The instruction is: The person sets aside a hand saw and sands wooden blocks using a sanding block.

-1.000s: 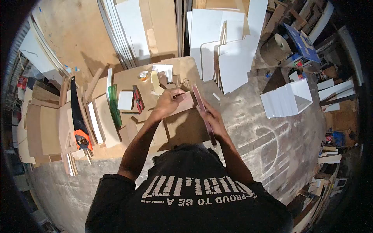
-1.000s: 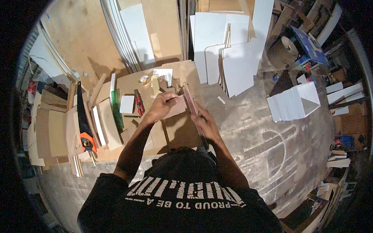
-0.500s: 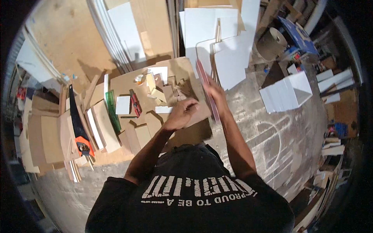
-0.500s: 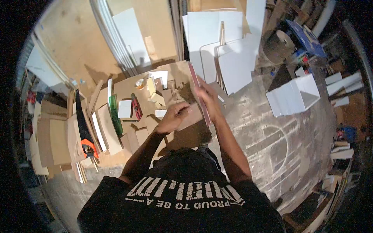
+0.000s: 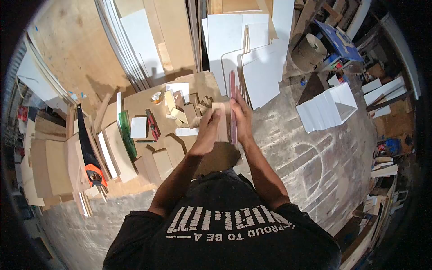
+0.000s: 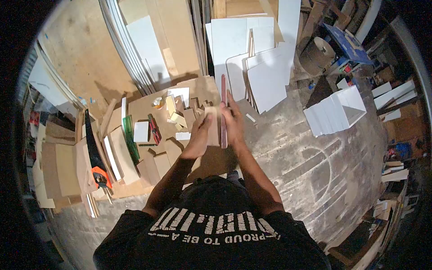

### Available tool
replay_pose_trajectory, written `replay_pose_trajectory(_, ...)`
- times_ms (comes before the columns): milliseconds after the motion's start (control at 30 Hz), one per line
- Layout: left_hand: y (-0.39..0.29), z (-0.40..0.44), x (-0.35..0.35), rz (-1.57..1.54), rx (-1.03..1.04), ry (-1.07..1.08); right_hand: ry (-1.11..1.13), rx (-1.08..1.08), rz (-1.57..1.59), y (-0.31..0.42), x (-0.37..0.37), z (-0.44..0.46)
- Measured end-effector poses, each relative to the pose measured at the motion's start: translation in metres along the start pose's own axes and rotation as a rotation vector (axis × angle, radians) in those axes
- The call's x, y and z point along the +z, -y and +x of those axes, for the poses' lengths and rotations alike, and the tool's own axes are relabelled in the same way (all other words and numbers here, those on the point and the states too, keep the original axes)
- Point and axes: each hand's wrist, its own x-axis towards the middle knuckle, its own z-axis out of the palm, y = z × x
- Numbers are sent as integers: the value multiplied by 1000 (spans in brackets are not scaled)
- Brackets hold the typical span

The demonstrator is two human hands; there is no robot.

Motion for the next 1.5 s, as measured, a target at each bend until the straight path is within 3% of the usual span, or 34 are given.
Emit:
replay_pose_trajectory(67, -11, 8, 11, -185, -73, -113, 39, 20, 28, 11, 7, -40)
replay_pose_trajectory(167, -24, 8, 19, 54, 38, -160, -41, -45, -36, -26, 3, -81)
replay_pose_trajectory(200, -5, 7, 15, 310, 182, -124, -86, -112, -226, -20, -4, -67)
replay_pose_trajectory(233, -5, 0, 23, 456, 351, -104, -74, -71, -103, -2, -7, -44)
replay_pose_trajectory(333, 4, -24, 26, 311, 118, -110, -52, 77, 163, 30, -13, -4)
replay_pose_trajectory(400, 11, 9, 9, 67, -37, -93, -41, -100, -70, 9, -3, -39)
replay_pose_trajectory(467, 5, 4, 8, -90, -99, -107, -29, -330, -181, -17, 3, -76)
replay_pose_trajectory(500, 4, 5, 9, -170, -126, -105, -30, -298, -151, -10, 1, -60)
replay_pose_trajectory(533, 16, 3, 13, -142, 47, -28, -42, -242, -120, 2, -2, -44)
replay_pose_trajectory(567, -1, -11, 23, -143, 8, 16, -66, -171, -87, 14, -5, -32)
replay_pose_trajectory(600, -8, -16, 21, -173, -194, 2, -78, -83, -81, 38, -5, -13)
replay_pose_trajectory(667, -7, -17, 8, -292, -372, 31, 16, -325, -340, 4, -16, -20)
replay_pose_trajectory(733, 3, 2, -10, -468, -299, 118, 47, -500, -532, 4, -2, -57)
replay_pose_trajectory(800, -16, -15, 0, -224, -78, 95, 146, -586, -542, -6, -8, -82)
replay_pose_trajectory(867, -33, -21, -2, -326, -224, 192, 186, -543, -681, -15, -39, -52)
replay_pose_trajectory(900, -37, -22, -10, -552, -488, 294, 172, -451, -769, -13, -52, -23)
replay_pose_trajectory(933, -30, -24, -3, -554, -476, 145, 133, -394, -714, -6, -60, -10)
replay_pose_trajectory(1000, -25, -27, -9, -608, -488, 233, 72, -301, -604, 19, -65, 7)
replay_pose_trajectory(1067, -10, -19, -25, -656, -506, 257, 313, -503, -714, 39, -49, -33)
replay_pose_trajectory(1133, -36, -33, 7, -737, -510, -138, 493, -667, -822, 28, -39, -67)
replay_pose_trajectory(1167, -10, -30, -14, -726, -523, 58, 561, -743, -885, 19, -40, -69)
replay_pose_trajectory(1200, 14, -28, -34, -701, -521, 257, 471, -693, -885, 28, -44, -58)
replay_pose_trajectory(1233, 7, -26, -36, -709, -535, 399, 337, -501, -844, 25, -45, -40)
replay_pose_trajectory(1300, -4, -31, -31, -724, -540, 399, 266, -530, -848, 33, -44, -32)
replay_pose_trajectory(1367, 3, -28, -27, -723, -565, 220, 476, -767, -865, 37, -29, -69)
replay_pose_trajectory(1433, -4, -23, -21, -851, -644, 118, 455, -331, -845, 48, -24, -68)
replay_pose_trajectory(1467, 16, -15, -42, -971, -557, 515, 382, -478, -870, 36, -41, -51)
replay_pose_trajectory(1500, 18, -16, -40, -1018, -559, 538, 308, -604, -891, 39, -44, -46)
